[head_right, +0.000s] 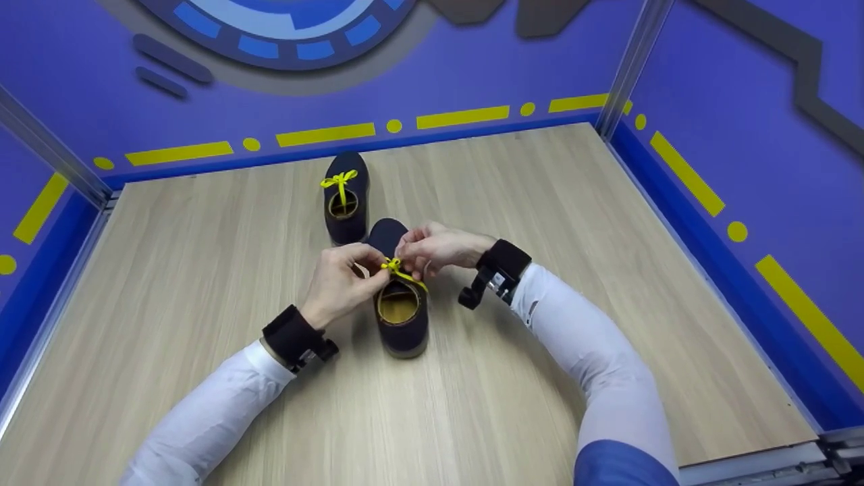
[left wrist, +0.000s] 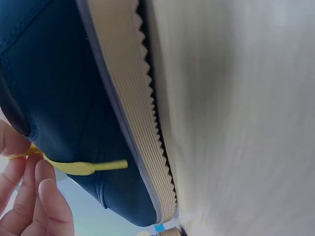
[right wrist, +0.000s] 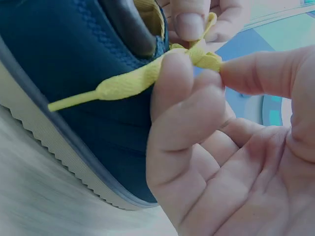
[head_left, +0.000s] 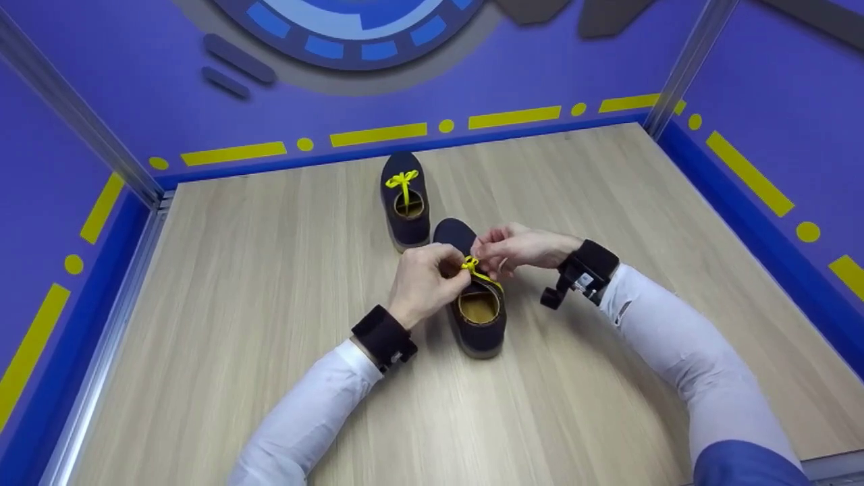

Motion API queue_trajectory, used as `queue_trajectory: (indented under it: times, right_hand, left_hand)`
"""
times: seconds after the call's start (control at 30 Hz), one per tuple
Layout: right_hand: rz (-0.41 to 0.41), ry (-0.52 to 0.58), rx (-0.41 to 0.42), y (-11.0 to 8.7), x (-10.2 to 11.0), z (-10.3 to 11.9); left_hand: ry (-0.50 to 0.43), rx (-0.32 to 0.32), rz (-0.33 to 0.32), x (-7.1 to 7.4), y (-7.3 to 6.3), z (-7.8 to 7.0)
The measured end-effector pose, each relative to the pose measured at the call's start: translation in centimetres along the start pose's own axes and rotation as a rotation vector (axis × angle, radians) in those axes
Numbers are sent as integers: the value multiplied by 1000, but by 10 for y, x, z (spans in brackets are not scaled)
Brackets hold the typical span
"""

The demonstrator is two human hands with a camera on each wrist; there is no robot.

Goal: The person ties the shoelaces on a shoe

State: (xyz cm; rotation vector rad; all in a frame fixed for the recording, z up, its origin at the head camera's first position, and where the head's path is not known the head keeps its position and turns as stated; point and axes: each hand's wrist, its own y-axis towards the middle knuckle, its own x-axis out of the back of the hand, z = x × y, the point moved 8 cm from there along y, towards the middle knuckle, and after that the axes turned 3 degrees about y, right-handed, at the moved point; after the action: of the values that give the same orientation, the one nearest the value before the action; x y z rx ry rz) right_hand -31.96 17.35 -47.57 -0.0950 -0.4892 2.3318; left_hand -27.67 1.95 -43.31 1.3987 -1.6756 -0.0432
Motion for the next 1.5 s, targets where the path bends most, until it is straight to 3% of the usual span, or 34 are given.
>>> queue_trajectory:
  times: [0.2,0.37,0.47,0.67,0.9,1.03,1.23,1.33,1.5]
  right_hand:
    - [-35,40,112,6,-4,6]
    - [-72,46,124,7,-6,6]
    - [-96,43,129,5,-5,7]
    - [-131,20,156,1,-1,11]
    - [-104,42,184,-1,2,12]
    - [-84,61,213,-2,3,12]
    - [-107,41,205,-4,9,8]
    - [-158,-32,199,-6,14,5]
    - [-230,-217,220,-12,17,-2]
  left_hand:
    - [-31,58,10,0,1,6]
    - [-39,75,18,1,1,7]
    - [-29,51,25,2,2,4]
    - [41,-67,13,6,3,-7]
    - [63,-71,29,10,1,-8]
    - [44,-5,74,9,1,-3]
    - [-67,168,159,4,-2,12]
    - [-169,259,204,0,-5,21]
    - [-422,441,275,-10,-13,35]
